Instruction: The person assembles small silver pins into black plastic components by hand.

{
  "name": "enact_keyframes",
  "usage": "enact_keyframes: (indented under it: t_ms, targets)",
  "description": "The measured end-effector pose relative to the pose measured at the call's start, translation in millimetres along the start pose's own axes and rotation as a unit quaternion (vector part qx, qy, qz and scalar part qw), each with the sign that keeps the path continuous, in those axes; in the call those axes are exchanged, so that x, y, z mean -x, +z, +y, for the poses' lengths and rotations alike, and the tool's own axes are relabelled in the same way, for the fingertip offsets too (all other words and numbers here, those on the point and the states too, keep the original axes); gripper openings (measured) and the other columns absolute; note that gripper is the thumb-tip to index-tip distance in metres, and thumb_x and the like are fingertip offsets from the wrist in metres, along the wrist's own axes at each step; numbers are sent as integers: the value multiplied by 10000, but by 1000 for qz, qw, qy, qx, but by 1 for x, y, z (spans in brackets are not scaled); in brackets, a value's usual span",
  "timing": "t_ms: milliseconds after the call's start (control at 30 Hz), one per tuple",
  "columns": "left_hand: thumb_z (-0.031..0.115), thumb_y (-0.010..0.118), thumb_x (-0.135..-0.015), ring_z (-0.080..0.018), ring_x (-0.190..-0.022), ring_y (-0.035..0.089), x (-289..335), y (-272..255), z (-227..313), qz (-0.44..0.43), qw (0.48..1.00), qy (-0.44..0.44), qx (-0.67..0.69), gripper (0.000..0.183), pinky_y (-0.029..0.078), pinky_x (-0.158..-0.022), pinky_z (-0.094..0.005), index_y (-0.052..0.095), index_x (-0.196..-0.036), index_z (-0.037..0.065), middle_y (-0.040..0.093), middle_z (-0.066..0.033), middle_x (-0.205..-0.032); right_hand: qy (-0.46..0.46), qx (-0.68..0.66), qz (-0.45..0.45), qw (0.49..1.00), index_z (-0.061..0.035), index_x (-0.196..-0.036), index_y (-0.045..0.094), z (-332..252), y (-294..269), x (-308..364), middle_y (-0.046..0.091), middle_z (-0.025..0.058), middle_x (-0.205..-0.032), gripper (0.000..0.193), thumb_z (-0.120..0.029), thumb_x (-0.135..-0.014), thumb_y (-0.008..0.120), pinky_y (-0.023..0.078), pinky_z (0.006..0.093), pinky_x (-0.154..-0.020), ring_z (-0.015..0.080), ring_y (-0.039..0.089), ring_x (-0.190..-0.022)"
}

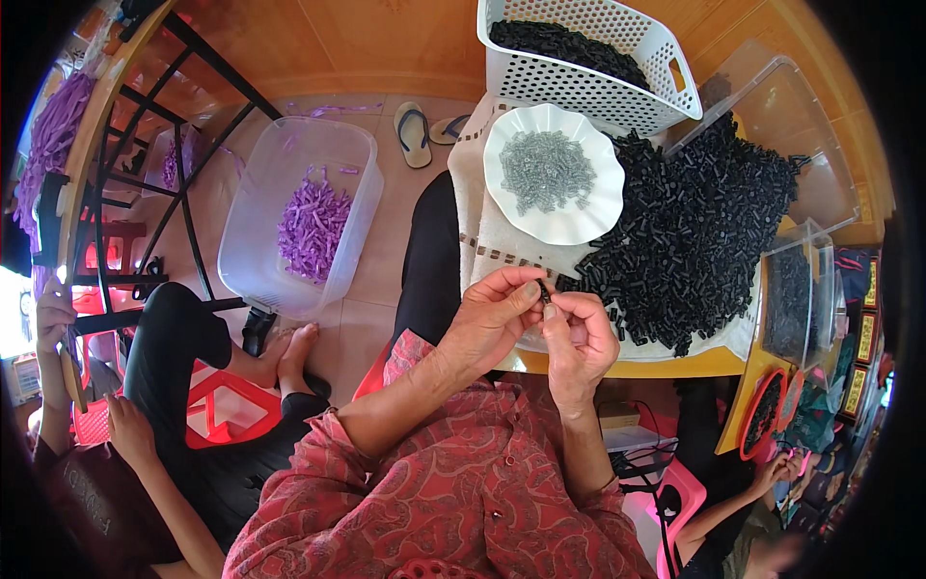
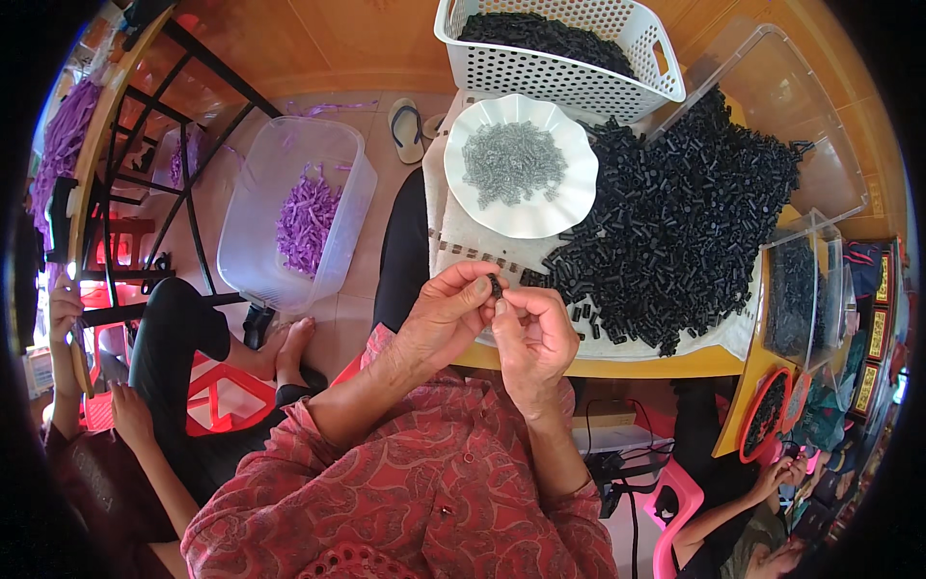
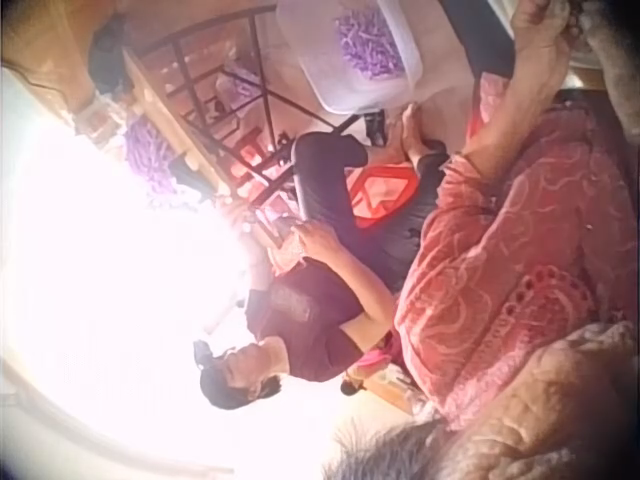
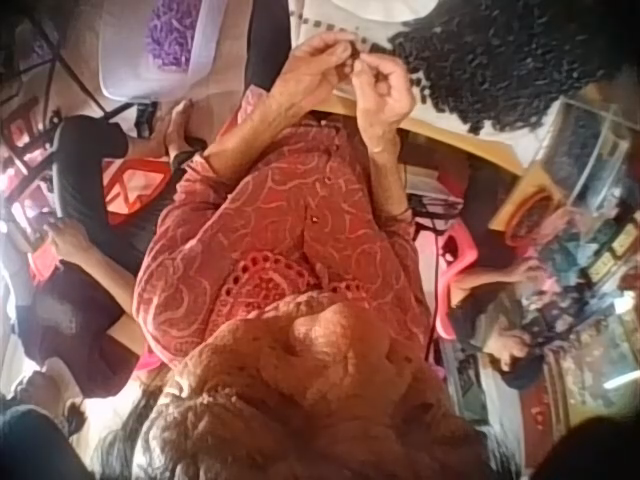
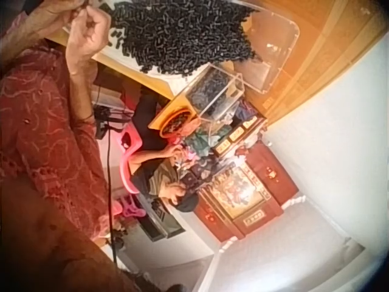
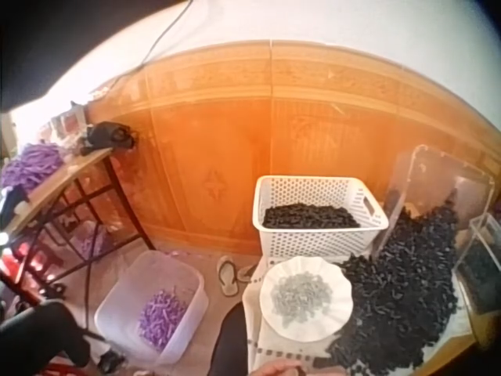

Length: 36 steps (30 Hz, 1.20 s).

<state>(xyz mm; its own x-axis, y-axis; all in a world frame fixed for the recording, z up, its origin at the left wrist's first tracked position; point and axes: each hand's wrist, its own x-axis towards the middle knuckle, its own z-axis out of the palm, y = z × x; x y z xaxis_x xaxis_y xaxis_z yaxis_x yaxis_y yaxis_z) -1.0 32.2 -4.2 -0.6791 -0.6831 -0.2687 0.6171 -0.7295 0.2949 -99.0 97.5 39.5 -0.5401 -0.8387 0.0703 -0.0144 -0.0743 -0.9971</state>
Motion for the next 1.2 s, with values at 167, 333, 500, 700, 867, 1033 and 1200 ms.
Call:
enact_keyframes:
  t_ms: [167,333,500,700,867,1033,1200]
  targets:
    - [32,583,-920,-133,-834,604,0,-3,-2,-5,1000,12,3,184,512,-776,-275,628,-1099,22,651,-73,-989,-5,9,10,1000,47,-963,587,5,0,2,569,67,-993,121,81,-850,612,496,202,-680,76,589,-780]
    - [31,580,-922,-136,-838,604,-1,-4,-1,-8,1000,13,7,185,513,-772,-280,627,-1101,20,649,-81,-995,-17,34,0,999,42,-980,594,3,1,2,565,65,-1001,107,62,-874,590,486,203,-676,74,571,-765]
    - [33,567,-930,-148,-850,603,0,-3,0,-8,1000,17,7,187,511,-776,-287,622,-1108,17,643,-89,-1000,-30,44,-18,998,41,-987,599,6,-2,1,572,73,-1004,100,28,-888,603,493,207,-670,79,580,-761]
    - [32,561,-934,-152,-871,600,0,-5,-1,-24,1000,16,7,188,511,-776,-296,621,-1111,16,640,-88,-1006,-3,14,-6,1000,31,-979,603,5,-1,0,588,66,-964,89,13,-892,611,494,206,-652,81,588,-746]
    - [29,562,-933,-158,-886,603,1,-2,-2,-17,999,28,-3,188,513,-789,-296,622,-1111,19,640,-91,-1014,-29,36,12,999,25,-971,600,7,2,2,588,67,-960,80,19,-892,609,490,200,-636,77,585,-733]
    - [26,564,-931,-159,-900,606,1,-2,-3,-14,999,41,-21,187,515,-802,-292,625,-1109,23,642,-94,-1018,-82,136,0,987,29,-967,593,12,-2,2,576,67,-978,77,27,-892,607,483,193,-628,72,576,-729]
    - [26,569,-929,-148,-898,604,2,-2,-3,-15,998,49,-31,183,516,-798,-284,626,-1103,24,643,-89,-1018,-75,122,24,989,14,-922,613,9,0,0,611,87,-893,85,14,-849,657,501,227,-609,105,600,-702]
